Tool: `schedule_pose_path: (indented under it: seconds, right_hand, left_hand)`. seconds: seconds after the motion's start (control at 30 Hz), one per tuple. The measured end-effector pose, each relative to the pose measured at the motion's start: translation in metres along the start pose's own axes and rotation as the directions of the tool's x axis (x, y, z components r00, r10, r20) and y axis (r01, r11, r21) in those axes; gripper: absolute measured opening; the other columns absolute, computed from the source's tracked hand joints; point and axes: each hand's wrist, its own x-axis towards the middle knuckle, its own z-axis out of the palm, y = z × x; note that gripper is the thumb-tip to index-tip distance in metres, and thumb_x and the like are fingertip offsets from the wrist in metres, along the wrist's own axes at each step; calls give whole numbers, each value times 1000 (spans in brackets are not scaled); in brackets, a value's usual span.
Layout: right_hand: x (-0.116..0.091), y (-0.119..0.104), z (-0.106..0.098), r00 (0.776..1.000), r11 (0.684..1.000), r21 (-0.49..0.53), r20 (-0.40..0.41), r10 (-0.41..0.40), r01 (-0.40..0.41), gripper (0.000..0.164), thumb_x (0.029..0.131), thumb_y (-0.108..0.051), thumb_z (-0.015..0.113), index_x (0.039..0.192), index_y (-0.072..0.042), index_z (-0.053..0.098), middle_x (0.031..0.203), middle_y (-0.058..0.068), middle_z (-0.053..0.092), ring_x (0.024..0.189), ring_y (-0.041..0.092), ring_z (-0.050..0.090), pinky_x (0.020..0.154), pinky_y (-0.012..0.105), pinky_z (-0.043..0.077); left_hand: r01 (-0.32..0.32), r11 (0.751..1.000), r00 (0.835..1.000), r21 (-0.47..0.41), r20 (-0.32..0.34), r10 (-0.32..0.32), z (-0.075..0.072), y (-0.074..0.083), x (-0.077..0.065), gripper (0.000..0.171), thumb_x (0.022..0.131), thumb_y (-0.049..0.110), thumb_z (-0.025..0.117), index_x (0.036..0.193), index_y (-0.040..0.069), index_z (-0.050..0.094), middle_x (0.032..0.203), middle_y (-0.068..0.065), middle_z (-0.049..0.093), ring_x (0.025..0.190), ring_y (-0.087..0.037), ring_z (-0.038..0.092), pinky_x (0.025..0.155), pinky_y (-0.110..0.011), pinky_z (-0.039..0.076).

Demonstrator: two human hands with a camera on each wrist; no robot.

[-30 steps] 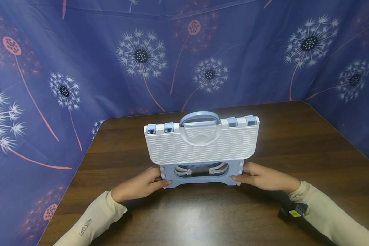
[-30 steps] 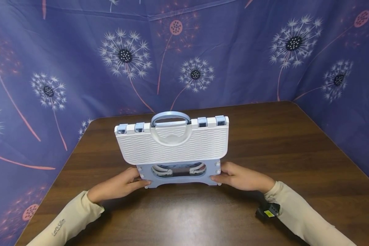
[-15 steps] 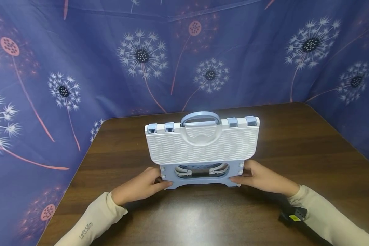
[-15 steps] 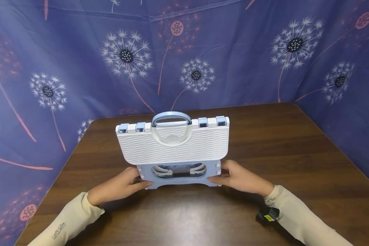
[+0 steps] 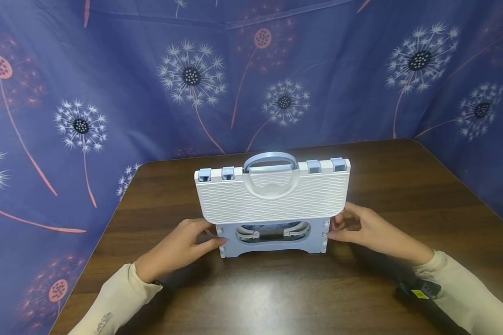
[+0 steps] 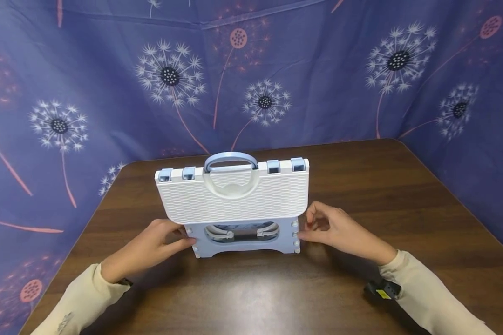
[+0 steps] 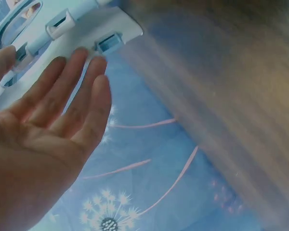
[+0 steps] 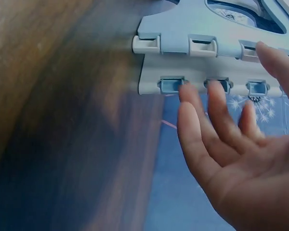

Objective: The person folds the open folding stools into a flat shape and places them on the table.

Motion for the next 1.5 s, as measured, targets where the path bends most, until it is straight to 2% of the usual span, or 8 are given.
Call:
schedule_pose_path:
  seconds: [0.13, 0.2, 0.33, 0.5, 0.8, 1.1, 1.3, 1.5]
  right_hand:
    - [3, -2, 2, 999, 1000, 6, -39, -8, 8, 76, 85, -14, 80, 148, -21, 38, 116, 8, 63, 97, 21, 65, 78, 33, 57]
    - [4, -3, 4, 999, 1000, 2, -28, -24, 24, 82, 85, -15, 81, 152, -24, 34, 128, 5, 60, 105, 21, 65, 84, 35, 57]
    - [7, -4, 9, 997, 997, -10, 8, -77, 77, 69, 87, -15, 79, 146, -19, 44, 134, 1, 59, 115, 16, 61, 93, 35, 53]
    - [10, -7, 14, 996, 996, -7, -5, -89, 89, 58, 87, -13, 78, 138, -9, 51, 125, 2, 65, 108, 14, 65, 88, 32, 55]
    - [16, -11, 16, 996, 996, 20, -33, -86, 87, 41, 89, -8, 76, 127, -5, 60, 113, 1, 69, 98, 15, 67, 82, 31, 57]
    - [20, -14, 21, 993, 994, -14, -50, -112, 111, 23, 90, -7, 74, 112, -8, 68, 101, -2, 72, 89, 15, 69, 77, 31, 58]
    - [18, -16, 28, 973, 974, -165, -151, -177, 152, 28, 90, -5, 73, 116, -7, 65, 105, -4, 73, 91, 9, 70, 76, 27, 58]
    - [15, -22, 33, 969, 975, -165, -168, -178, 150, 13, 95, -4, 67, 105, -11, 63, 90, -7, 71, 80, 6, 67, 68, 24, 56]
  left_hand:
    - [-28, 997, 996, 70, -83, 34, -5, 3, -2, 58, 95, 36, 69, 146, 26, 44, 124, 13, 60, 105, -7, 63, 83, -34, 57]
    - [-32, 996, 994, 87, -104, 41, -6, 3, -1, 69, 94, 36, 70, 152, 28, 32, 131, 13, 54, 107, -7, 60, 83, -33, 56]
    - [-37, 998, 995, 48, -91, 41, -6, 3, 0, 74, 95, 33, 70, 154, 28, 26, 135, 11, 51, 109, -8, 58, 86, -36, 55]
    - [-30, 999, 999, -34, -37, 29, -4, 3, 3, 67, 97, 33, 66, 153, 31, 30, 132, 11, 55, 106, -10, 61, 87, -40, 55]
    - [-45, 995, 998, -87, -51, 41, -4, 2, 2, 51, 99, 24, 65, 144, 30, 42, 111, 10, 64, 91, -11, 68, 77, -32, 58]
    - [-79, 996, 993, -35, -88, 75, -3, 0, 1, 41, 99, 19, 64, 138, 21, 48, 107, 7, 67, 88, -10, 68, 71, -30, 58]
    - [-126, 992, 987, -7, -99, 125, -1, -2, 2, 48, 100, 16, 62, 144, 18, 42, 108, 6, 68, 90, -8, 68, 74, -30, 58]
    - [-66, 995, 996, -77, -62, 61, 0, 2, 4, 13, 103, 23, 58, 112, 15, 53, 92, 9, 66, 80, -5, 62, 66, -28, 53]
